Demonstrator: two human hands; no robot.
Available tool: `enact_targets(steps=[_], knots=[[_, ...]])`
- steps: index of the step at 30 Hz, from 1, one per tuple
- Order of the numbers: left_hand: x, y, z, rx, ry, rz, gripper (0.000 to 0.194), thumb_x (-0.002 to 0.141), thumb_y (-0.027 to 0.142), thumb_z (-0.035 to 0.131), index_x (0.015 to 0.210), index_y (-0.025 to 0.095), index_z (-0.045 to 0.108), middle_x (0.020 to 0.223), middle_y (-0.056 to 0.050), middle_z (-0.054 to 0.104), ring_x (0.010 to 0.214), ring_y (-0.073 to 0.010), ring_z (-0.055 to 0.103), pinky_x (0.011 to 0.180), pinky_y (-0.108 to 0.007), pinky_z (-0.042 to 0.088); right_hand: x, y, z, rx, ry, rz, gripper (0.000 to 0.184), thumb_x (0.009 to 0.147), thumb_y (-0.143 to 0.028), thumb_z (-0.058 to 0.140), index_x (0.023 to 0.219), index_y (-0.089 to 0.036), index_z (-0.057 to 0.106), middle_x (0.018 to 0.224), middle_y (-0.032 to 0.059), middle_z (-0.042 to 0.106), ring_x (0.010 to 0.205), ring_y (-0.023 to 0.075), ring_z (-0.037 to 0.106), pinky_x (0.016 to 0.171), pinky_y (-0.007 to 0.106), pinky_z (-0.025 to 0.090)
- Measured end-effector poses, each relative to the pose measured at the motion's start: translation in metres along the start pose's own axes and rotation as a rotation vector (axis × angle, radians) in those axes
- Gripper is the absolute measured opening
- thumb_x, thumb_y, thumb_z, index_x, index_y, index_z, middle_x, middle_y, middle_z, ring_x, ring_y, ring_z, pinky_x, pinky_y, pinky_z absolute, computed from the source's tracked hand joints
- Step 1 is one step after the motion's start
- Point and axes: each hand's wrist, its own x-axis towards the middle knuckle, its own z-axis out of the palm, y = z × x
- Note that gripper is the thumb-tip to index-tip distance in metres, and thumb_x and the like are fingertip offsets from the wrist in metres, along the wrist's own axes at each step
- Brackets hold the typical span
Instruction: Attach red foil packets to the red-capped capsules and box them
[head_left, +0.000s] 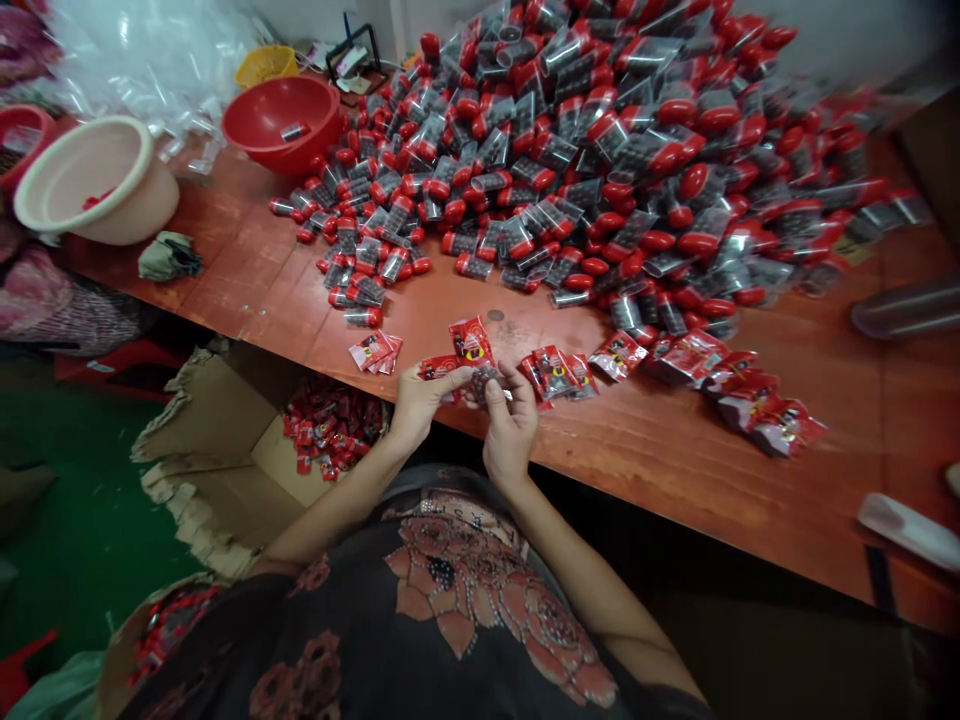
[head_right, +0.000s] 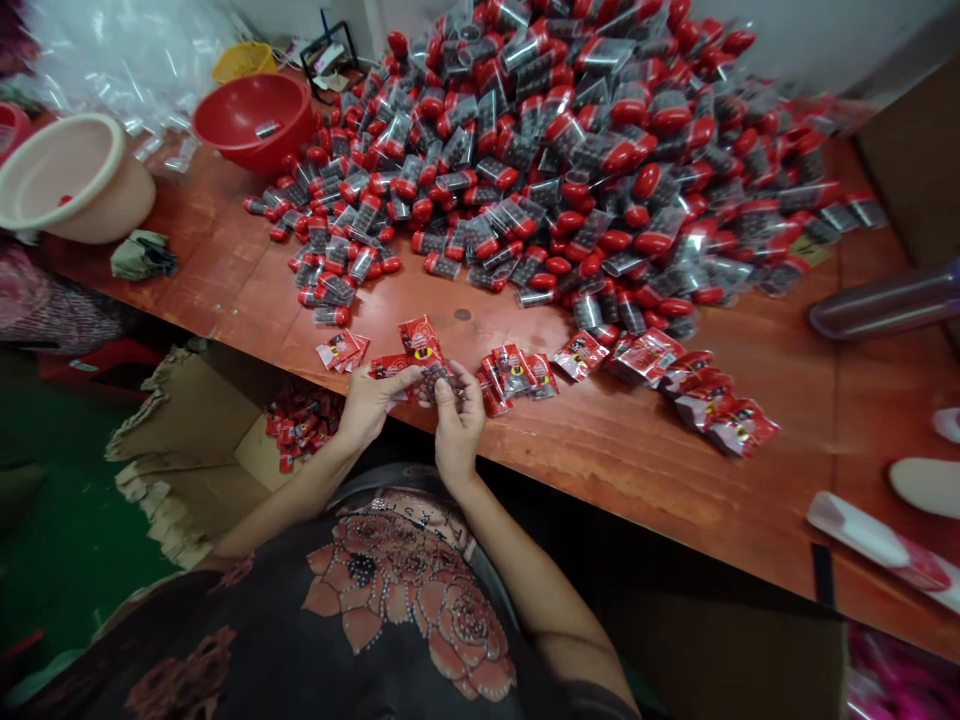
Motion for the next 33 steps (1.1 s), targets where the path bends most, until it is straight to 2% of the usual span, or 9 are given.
enact_targets(steps=[5, 7, 11, 17, 22, 25, 27, 29, 33], knots=[[0.002, -0.004, -0.003, 0.098, 0.009, 0.097, 0.027, 0.059, 0.032, 0.084, 0.066, 0.012, 0.068, 0.057, 0.001, 0.063, 0.047, -0.0064, 0.053, 0.049, -0.019, 0.044, 0.004, 0.000, -0.001, -0.055, 0.010, 0.004, 0.034, 0.087, -0.037, 0.059, 0.119, -0.026, 0.057, 0.105, 0.0034, 0.064, 0.077, 0.0130, 0.063, 0.072, 0.032, 0.058], [0.003, -0.005, -0.003, 0.044, 0.013, 0.107, 0.029, 0.060, 0.033, 0.084, 0.075, 0.013, 0.069, 0.061, 0.002, 0.064, 0.050, -0.0067, 0.054, 0.049, -0.019, 0.044, 0.005, -0.001, 0.000, -0.057, 0.000, 0.033, 0.035, 0.086, -0.039, 0.059, 0.119, -0.026, 0.057, 0.104, 0.0036, 0.065, 0.077, 0.0138, 0.064, 0.072, 0.033, 0.058], [0.007, -0.003, -0.002, -0.055, -0.020, 0.008, 0.047, 0.056, 0.031, 0.086, 0.098, 0.016, 0.069, 0.068, 0.002, 0.067, 0.051, -0.0073, 0.056, 0.047, -0.019, 0.043, 0.004, -0.002, 0.000, -0.012, -0.010, 0.087, 0.033, 0.085, -0.039, 0.061, 0.114, -0.025, 0.059, 0.098, 0.0030, 0.066, 0.072, 0.0137, 0.064, 0.069, 0.034, 0.058], [-0.002, -0.011, 0.006, -0.038, 0.066, 0.066, 0.045, 0.054, 0.027, 0.086, 0.095, 0.015, 0.071, 0.078, -0.001, 0.071, 0.059, -0.0085, 0.061, 0.057, -0.021, 0.048, 0.003, -0.002, 0.001, -0.018, -0.001, 0.088, 0.031, 0.085, -0.040, 0.060, 0.112, -0.025, 0.057, 0.099, 0.0034, 0.065, 0.070, 0.0125, 0.062, 0.067, 0.031, 0.057], [-0.009, -0.020, 0.009, -0.026, 0.048, 0.094, 0.045, 0.056, 0.028, 0.085, 0.095, 0.015, 0.069, 0.077, 0.001, 0.069, 0.060, -0.0086, 0.059, 0.059, -0.022, 0.049, 0.006, -0.007, -0.001, 0.020, -0.008, 0.138, 0.028, 0.084, -0.039, 0.061, 0.108, -0.025, 0.057, 0.098, 0.0020, 0.065, 0.066, 0.0107, 0.060, 0.063, 0.029, 0.056], [-0.005, -0.015, 0.007, -0.031, 0.003, 0.068, 0.044, 0.056, 0.029, 0.085, 0.095, 0.016, 0.068, 0.075, 0.001, 0.068, 0.057, -0.0078, 0.057, 0.054, -0.020, 0.045, 0.007, -0.011, -0.003, 0.026, -0.027, 0.174, 0.029, 0.082, -0.038, 0.063, 0.108, -0.025, 0.057, 0.091, 0.0007, 0.064, 0.062, 0.0101, 0.059, 0.057, 0.026, 0.054], [-0.001, -0.006, 0.004, -0.011, -0.007, 0.061, 0.037, 0.056, 0.032, 0.085, 0.083, 0.015, 0.066, 0.066, 0.002, 0.064, 0.051, -0.0066, 0.052, 0.047, -0.019, 0.039, 0.007, -0.012, -0.005, -0.006, -0.023, 0.152, 0.032, 0.080, -0.037, 0.067, 0.109, -0.026, 0.058, 0.090, 0.0004, 0.064, 0.065, 0.0112, 0.061, 0.056, 0.025, 0.053], [0.004, 0.003, 0.001, 0.026, -0.004, 0.076, 0.034, 0.055, 0.033, 0.086, 0.072, 0.015, 0.063, 0.060, 0.003, 0.060, 0.047, -0.0054, 0.047, 0.043, -0.019, 0.033, 0.006, -0.012, -0.006, -0.036, -0.041, 0.119, 0.033, 0.078, -0.036, 0.070, 0.107, -0.026, 0.060, 0.091, 0.0003, 0.066, 0.071, 0.0122, 0.063, 0.060, 0.026, 0.055], [0.009, 0.017, -0.004, 0.079, -0.021, 0.098, 0.031, 0.056, 0.029, 0.085, 0.075, 0.015, 0.064, 0.061, 0.004, 0.058, 0.045, -0.0039, 0.042, 0.040, -0.019, 0.026, 0.005, -0.012, -0.011, -0.063, -0.219, 0.121, 0.038, 0.076, -0.033, 0.073, 0.113, -0.031, 0.064, 0.105, 0.0009, 0.067, 0.081, 0.0144, 0.064, 0.073, 0.033, 0.058]])
